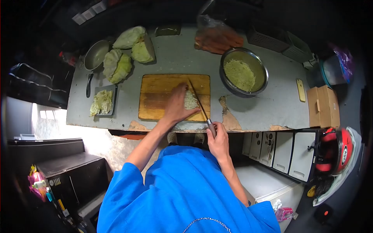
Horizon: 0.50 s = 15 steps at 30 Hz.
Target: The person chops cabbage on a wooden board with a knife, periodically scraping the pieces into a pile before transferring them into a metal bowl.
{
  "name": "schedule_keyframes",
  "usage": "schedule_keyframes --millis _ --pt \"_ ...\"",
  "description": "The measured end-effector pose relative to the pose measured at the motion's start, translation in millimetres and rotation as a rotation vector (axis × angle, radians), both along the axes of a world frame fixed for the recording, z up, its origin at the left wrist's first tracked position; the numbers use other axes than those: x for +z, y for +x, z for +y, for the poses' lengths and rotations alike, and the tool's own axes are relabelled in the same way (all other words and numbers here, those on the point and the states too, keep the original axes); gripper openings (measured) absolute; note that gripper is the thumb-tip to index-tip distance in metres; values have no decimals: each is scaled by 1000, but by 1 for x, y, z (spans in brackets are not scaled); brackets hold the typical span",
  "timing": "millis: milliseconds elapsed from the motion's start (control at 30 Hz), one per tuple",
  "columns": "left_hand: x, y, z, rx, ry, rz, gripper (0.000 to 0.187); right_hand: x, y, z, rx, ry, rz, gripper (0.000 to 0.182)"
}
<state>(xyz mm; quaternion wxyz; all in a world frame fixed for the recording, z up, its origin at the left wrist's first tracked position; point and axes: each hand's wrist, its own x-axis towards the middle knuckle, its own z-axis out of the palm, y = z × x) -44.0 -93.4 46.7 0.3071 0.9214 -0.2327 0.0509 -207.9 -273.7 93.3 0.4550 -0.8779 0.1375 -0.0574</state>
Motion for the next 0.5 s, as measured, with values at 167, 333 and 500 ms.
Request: schedule_keyframes --millis 167,333,500 --pt "6 20 34 -15 -202 133 106 5 -5 -4 -103 22 -8 28" --pt "1 8 12 -212 -26 -33 101 -2 11 -1 -29 17 -47 28" --pt "10 3 19 -51 -97 55 105 1 32 1 -69 34 -76 29"
